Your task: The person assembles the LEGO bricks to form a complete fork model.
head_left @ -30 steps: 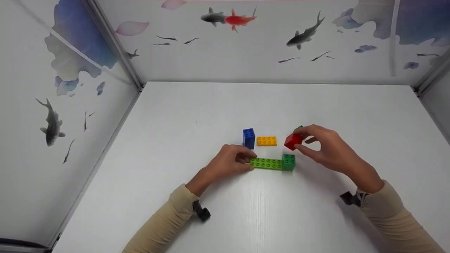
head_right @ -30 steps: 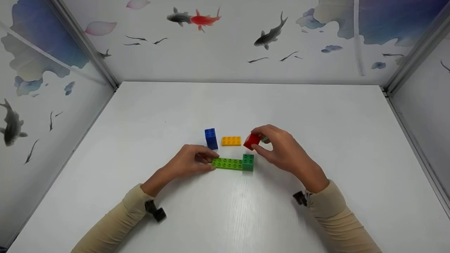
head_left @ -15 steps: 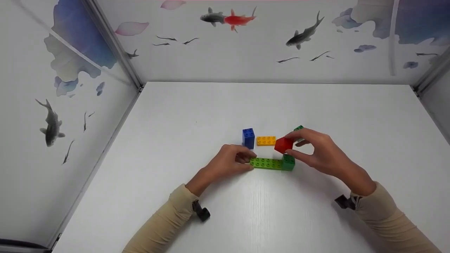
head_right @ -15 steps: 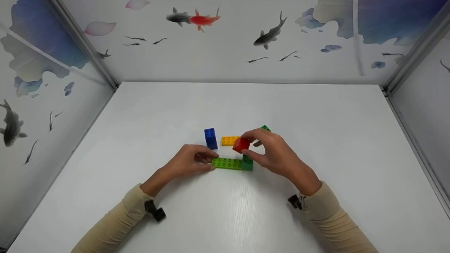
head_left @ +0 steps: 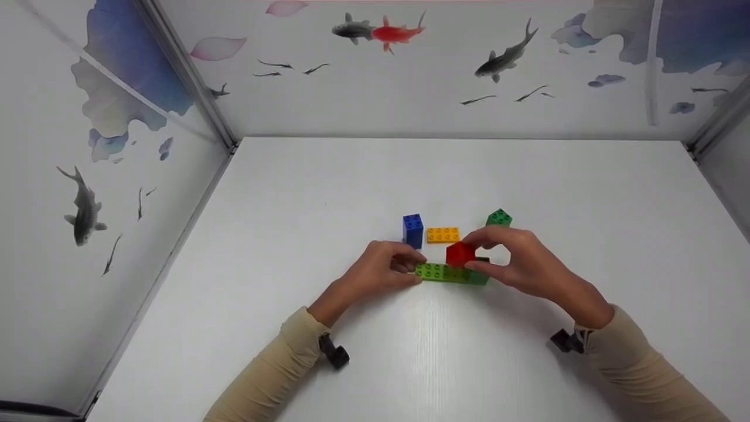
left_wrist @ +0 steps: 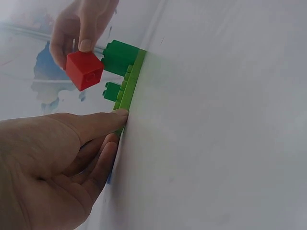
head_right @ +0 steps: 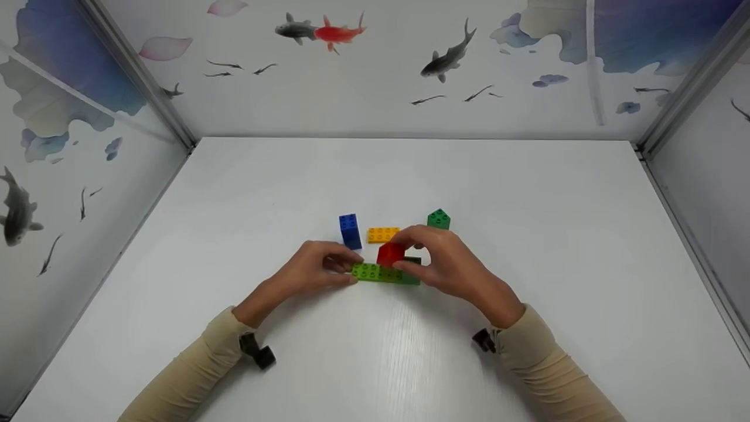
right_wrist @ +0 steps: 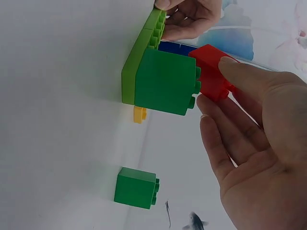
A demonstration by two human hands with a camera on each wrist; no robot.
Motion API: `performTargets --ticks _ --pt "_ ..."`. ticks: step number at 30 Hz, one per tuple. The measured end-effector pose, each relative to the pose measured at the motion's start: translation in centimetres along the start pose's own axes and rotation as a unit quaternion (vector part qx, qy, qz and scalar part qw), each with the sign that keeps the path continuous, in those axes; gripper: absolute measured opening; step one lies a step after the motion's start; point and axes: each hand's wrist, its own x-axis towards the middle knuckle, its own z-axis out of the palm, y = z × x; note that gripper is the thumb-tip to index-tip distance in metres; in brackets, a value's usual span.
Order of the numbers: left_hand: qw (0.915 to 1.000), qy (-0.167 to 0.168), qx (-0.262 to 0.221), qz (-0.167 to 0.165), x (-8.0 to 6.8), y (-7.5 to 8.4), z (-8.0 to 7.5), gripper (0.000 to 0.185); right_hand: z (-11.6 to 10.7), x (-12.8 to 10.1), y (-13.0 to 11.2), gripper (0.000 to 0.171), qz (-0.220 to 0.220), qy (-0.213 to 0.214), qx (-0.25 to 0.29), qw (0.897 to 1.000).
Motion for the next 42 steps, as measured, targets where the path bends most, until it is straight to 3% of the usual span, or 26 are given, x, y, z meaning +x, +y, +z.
performTargets --ticks 19,30,42 --pt "0.9997 0.001 0.002 0.024 0.0 -0.3 0.0 0.030 1.5 -0.1 0.1 0.043 0.033 -0.048 0.013 0.998" --pt "1.0000 0.000 -0.001 0.007 0.2 -0.3 -0.1 0.031 1.5 0.0 0.1 0.041 0.035 -0.052 0.007 0.998" --pt "0.9999 -0.001 0.001 0.013 0.2 -0.4 -0.1 0.032 1.3 0.0 -0.1 0.040 0.045 -0.055 -0.005 0.997"
